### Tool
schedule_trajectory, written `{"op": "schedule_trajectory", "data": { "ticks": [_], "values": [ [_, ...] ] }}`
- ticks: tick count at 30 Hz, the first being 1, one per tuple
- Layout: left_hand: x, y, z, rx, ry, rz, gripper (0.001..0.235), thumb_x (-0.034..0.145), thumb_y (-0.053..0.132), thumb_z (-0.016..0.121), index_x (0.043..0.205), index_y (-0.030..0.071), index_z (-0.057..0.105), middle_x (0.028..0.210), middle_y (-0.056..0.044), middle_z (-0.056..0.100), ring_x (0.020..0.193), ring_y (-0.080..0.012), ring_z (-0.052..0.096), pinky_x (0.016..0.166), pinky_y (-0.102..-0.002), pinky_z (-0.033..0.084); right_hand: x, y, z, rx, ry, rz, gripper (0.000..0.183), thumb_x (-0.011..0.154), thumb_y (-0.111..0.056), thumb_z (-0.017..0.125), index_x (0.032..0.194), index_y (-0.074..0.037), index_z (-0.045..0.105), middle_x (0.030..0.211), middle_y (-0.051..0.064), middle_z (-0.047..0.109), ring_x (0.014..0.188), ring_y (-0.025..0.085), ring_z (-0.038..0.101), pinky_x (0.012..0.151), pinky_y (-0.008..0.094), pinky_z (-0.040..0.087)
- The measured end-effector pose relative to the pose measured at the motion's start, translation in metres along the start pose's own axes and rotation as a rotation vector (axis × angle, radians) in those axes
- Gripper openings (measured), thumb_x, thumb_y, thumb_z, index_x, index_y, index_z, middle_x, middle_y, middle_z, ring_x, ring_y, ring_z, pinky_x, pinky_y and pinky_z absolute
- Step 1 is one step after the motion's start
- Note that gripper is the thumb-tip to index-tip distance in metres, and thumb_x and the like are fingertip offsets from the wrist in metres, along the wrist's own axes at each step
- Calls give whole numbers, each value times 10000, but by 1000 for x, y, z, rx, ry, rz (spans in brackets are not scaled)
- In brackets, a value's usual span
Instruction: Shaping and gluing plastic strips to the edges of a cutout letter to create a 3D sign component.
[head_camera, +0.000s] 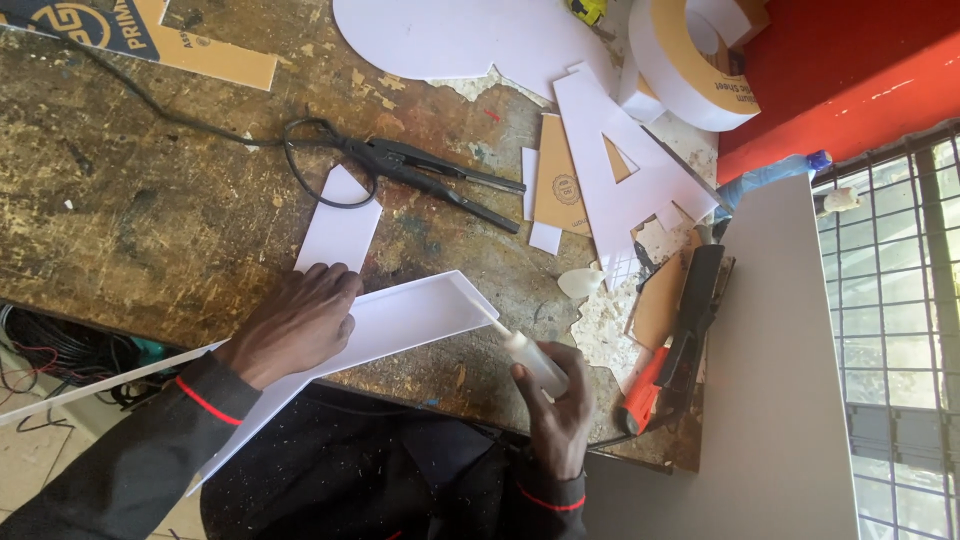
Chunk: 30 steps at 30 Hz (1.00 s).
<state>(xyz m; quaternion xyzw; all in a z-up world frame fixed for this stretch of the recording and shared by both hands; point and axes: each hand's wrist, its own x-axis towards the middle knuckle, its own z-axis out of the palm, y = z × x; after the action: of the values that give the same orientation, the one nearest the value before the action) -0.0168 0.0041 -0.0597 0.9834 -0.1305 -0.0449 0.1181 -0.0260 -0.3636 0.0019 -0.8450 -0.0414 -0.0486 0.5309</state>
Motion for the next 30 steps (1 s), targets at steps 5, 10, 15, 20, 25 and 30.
{"op": "schedule_trajectory", "data": {
  "ticks": [5,10,15,20,25,30],
  "values": [
    [0,-1,-2,-12,-32,-2,119,1018,187,660,1121,147,618,1085,-64,658,959,-291,639,823,-489,569,-14,36,-18,141,188,199,414,916,-330,868,1236,-94,756,1137,99,732,801,204,700,651,314,618],
    [0,-1,-2,-52,-72,-26,132,1038,173,638,1166,142,630,1138,-65,672,997,-278,642,864,-485,580,-11,37,-23,304,298,282,589,938,-184,839,1480,-1,697,1237,143,755,953,217,703,819,355,623],
    [0,-3,-2,-50,-77,-23,93,1015,188,603,1097,145,604,1077,-81,668,977,-320,646,862,-511,549,23,15,-45,30,260,133,264,972,-241,852,1127,-32,804,960,36,773,910,117,704,824,271,582],
    [4,-10,5,-38,-96,-19,179,1023,211,557,1183,156,615,1142,-68,704,1030,-315,681,888,-522,563,75,40,-71,-125,374,41,151,970,-175,856,1020,-111,729,902,-16,680,898,95,629,804,297,620],
    [7,-7,2,11,-214,-132,329,1023,251,508,1317,196,646,1256,-13,746,1134,-297,728,926,-531,582,119,71,-84,-151,380,14,283,952,-230,836,1188,-79,798,1077,56,814,1019,184,739,833,368,671],
    [6,-7,2,-71,-214,-157,316,1039,225,549,1333,158,647,1294,-34,740,1187,-286,702,982,-498,606,132,82,-76,-359,391,176,342,866,-323,861,1105,-106,749,1055,56,853,1005,235,814,790,434,614]
  ]
}}
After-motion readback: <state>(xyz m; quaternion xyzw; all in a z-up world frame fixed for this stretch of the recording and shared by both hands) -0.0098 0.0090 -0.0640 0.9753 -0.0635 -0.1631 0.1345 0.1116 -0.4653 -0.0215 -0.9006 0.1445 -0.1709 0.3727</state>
